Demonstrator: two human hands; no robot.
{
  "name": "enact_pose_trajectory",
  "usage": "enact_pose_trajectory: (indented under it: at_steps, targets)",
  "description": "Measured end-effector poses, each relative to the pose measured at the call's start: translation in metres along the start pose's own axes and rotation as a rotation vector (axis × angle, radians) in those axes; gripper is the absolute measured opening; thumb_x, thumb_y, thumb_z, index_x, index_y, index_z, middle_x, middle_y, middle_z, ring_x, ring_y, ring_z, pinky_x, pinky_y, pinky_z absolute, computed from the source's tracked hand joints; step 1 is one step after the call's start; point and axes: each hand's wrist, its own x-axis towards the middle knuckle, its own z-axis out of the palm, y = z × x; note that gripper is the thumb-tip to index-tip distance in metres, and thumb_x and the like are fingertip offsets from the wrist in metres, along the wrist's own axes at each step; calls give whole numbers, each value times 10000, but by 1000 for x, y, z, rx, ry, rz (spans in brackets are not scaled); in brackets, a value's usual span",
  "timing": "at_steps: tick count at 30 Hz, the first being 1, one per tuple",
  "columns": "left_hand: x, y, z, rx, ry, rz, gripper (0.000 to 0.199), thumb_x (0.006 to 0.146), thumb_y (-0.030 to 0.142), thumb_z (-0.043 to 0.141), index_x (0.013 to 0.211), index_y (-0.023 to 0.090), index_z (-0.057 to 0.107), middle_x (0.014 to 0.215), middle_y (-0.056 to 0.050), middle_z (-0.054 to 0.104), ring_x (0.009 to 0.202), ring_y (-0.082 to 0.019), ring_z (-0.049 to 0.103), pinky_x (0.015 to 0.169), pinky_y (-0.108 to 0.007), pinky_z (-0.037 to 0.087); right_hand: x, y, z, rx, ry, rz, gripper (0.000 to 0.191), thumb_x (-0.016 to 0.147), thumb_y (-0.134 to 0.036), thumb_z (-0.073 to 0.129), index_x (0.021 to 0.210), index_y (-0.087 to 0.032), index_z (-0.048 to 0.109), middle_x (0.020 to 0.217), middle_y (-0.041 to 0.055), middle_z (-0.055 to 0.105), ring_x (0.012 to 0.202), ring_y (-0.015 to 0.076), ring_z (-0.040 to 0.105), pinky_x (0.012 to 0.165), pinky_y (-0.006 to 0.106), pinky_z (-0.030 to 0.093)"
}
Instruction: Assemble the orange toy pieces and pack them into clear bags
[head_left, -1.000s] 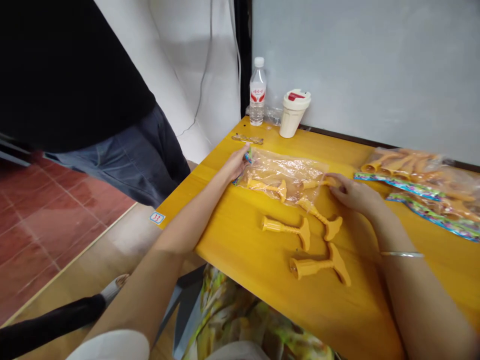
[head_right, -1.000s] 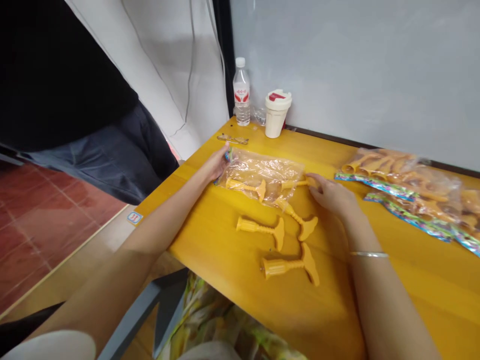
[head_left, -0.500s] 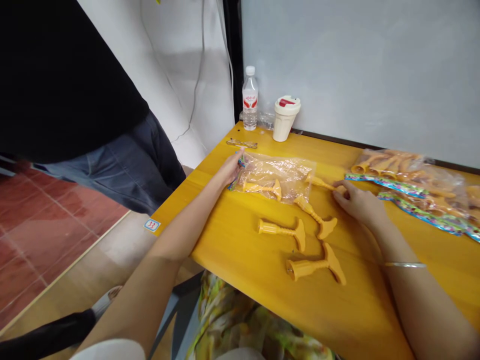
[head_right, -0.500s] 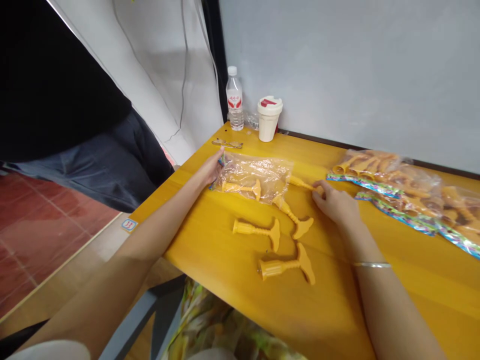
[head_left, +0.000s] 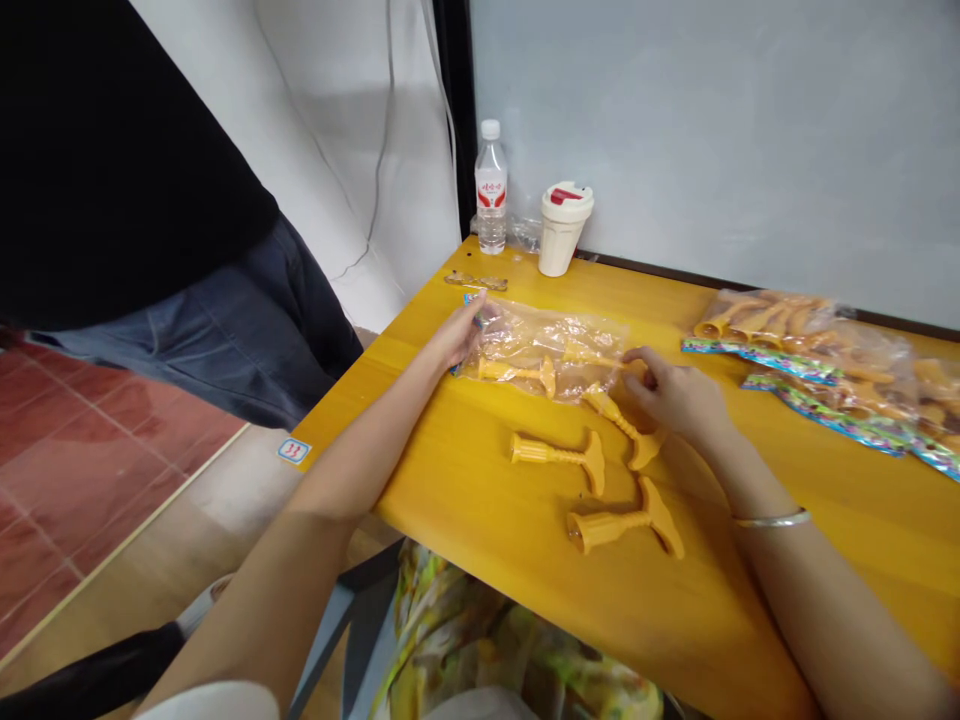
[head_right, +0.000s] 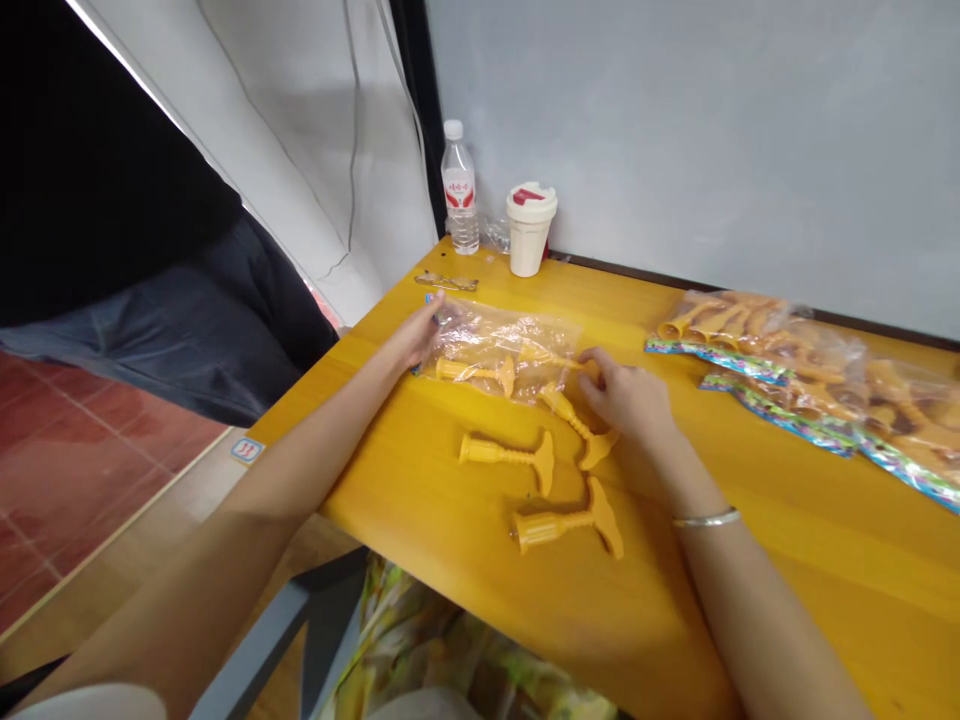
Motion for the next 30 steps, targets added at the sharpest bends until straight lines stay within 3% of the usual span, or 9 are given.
enact_pose_trajectory:
  at_steps: [7,11,14,18,20,22,25,30]
  targets:
    - [4,-3,-1,28,-73,-68,411,1002,438,443,903,128,693,937,-119,761,869,-221,741,906,-348,566,14,-32,3,119,-33,-66,422,917,-471,466,1264,-272,602,833,73,742,751,277,669,607,332,411]
    - [6,-5,-2,-16,-78,-48,393,1022,370,409,1083,95,684,914,-117,768,810,-206,748,858,-337,589,24,-46,9,390,-26,-117,350,892,-470,528,1154,-272,649,766,48,702,732,251,651,649,348,468]
    - [6,-6,-1,-44,-61,-39,379,1020,336,420,1183,85,652,893,-103,774,798,-199,753,835,-328,603,30,-54,16,734,-9,-163,314,863,-470,570,1070,-250,656,823,43,683,756,222,630,707,361,505]
    - [6,-4,1,-50,-34,-41,387,1012,335,441,1248,92,628,937,-109,779,845,-210,759,848,-329,608,33,-64,20,1284,-228,-115,426,765,-466,684,1114,-258,554,824,-1,660,688,172,605,642,319,504]
    - [5,-3,1,-46,-20,-42,391,1006,346,453,1261,106,627,958,-110,779,867,-216,759,857,-331,606,31,-69,20,1456,-351,-64,568,710,-445,751,1179,-281,477,776,-38,643,625,143,581,586,280,476]
    - [5,-2,1,-41,-12,-47,404,1002,373,455,1276,128,624,972,-106,779,890,-222,756,867,-344,605,30,-73,19,1538,-394,-48,675,668,-421,793,1214,-297,417,702,-76,611,559,124,546,544,255,445]
    - [5,-1,-1,-25,-39,-31,422,1013,399,410,1272,145,625,958,-89,776,909,-215,747,868,-367,609,27,-76,19,1555,-329,-70,693,640,-403,815,1176,-304,387,609,-113,552,506,119,512,510,241,416]
    - [8,-3,-3,25,-54,9,415,1015,389,388,1204,137,658,839,-73,757,828,-201,733,820,-348,614,21,-74,8,1551,-195,-11,450,653,-324,815,934,-279,466,694,-70,630,633,126,602,573,244,478]
